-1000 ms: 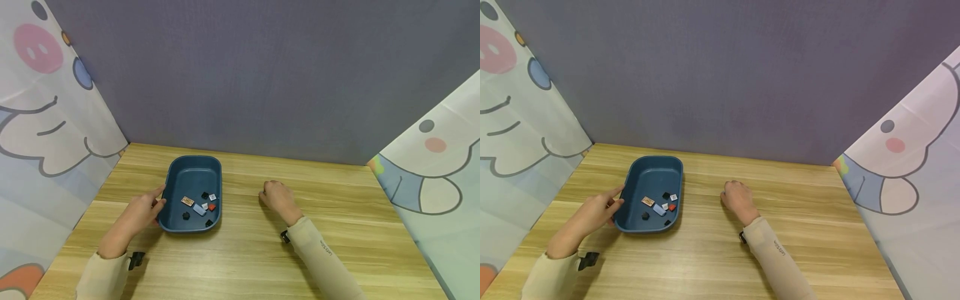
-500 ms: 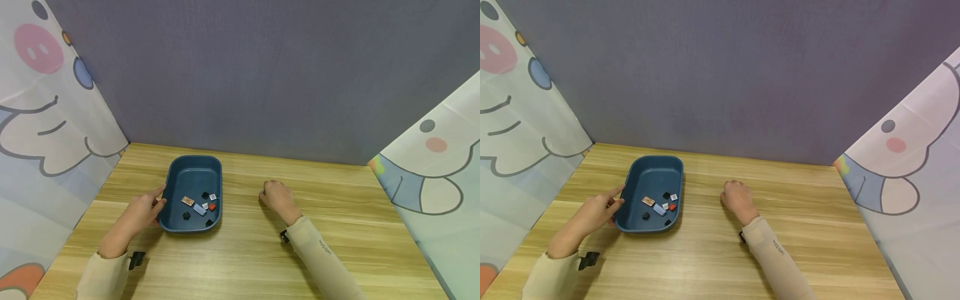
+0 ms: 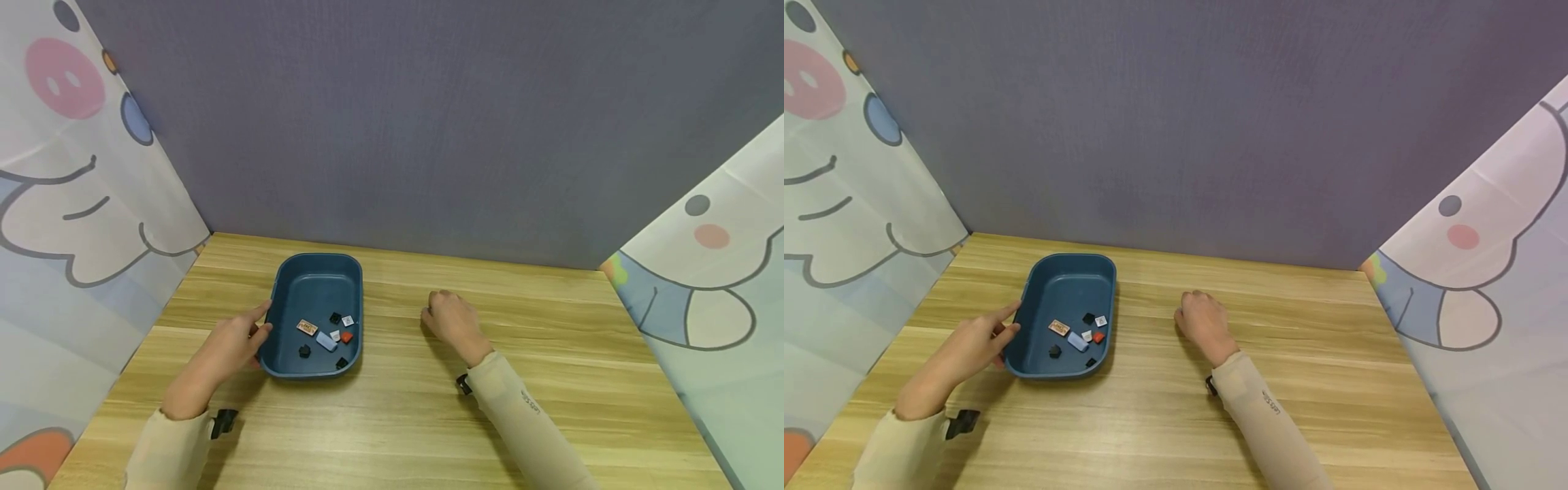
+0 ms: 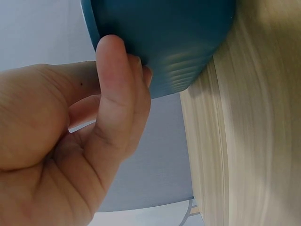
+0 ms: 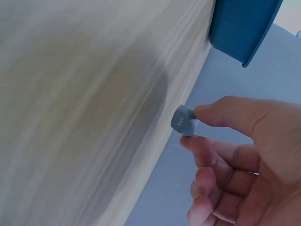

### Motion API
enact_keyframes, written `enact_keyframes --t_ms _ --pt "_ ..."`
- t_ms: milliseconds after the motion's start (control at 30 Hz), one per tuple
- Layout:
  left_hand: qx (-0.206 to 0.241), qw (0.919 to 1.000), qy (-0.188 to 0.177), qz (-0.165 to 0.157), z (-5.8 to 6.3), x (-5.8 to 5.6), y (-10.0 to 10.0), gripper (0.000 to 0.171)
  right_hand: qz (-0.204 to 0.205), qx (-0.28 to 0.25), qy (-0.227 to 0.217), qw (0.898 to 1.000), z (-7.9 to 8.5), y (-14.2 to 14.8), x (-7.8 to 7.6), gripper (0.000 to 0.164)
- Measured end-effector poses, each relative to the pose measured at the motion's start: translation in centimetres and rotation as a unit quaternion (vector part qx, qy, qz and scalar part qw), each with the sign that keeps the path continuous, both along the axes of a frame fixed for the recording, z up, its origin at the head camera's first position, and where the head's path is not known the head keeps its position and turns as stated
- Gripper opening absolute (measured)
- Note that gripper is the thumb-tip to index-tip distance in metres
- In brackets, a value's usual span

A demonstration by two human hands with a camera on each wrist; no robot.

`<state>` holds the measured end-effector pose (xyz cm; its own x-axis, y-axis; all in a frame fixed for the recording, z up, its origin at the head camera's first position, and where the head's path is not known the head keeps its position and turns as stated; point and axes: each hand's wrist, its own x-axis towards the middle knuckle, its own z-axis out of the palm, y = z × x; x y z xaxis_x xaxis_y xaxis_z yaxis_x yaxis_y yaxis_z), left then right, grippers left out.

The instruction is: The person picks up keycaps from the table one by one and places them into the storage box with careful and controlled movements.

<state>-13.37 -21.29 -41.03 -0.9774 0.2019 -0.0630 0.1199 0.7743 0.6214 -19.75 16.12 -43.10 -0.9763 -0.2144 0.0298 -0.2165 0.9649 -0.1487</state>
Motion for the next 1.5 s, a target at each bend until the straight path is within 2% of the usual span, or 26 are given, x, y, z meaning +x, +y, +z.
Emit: enact_keyframes --t_ms 167,400,667,867,1033,1267,1500 --pt "0.001 1.0000 0.001 -0.003 0.0 -0.1 -0.1 0.052 0.016 -0.021 0.031 0.999 0.3 -0.4 -0.3 0.014" --pt "0.005 1.0000 -0.002 -0.004 0.0 -0.1 -0.1 0.052 0.042 -0.066 0.069 0.995 1.1 -1.4 -0.5 0.016" --pt "-0.001 0.9999 0.015 -0.005 -0.2 -0.1 -0.2 0.051 0.095 -0.159 0.096 0.978 2.1 -3.6 -0.8 0.021" --pt "-0.004 0.9998 0.021 -0.005 -0.2 0.0 -0.3 0.051 0.115 -0.185 0.082 0.972 2.7 -6.1 -1.3 0.019" --pt "0.000 0.9998 0.017 -0.004 -0.1 0.1 -0.3 0.051 0.147 -0.194 0.064 0.968 2.9 -8.6 -1.9 0.019" --pt "-0.005 0.9998 0.016 -0.003 -0.1 0.1 -0.3 0.052 0.199 -0.180 0.034 0.963 3.1 -12.2 -2.4 0.020" --pt "0.001 0.9999 0.013 -0.003 -0.2 0.1 -0.1 0.052 0.222 -0.155 0.011 0.963 3.1 -14.4 -2.7 0.023"
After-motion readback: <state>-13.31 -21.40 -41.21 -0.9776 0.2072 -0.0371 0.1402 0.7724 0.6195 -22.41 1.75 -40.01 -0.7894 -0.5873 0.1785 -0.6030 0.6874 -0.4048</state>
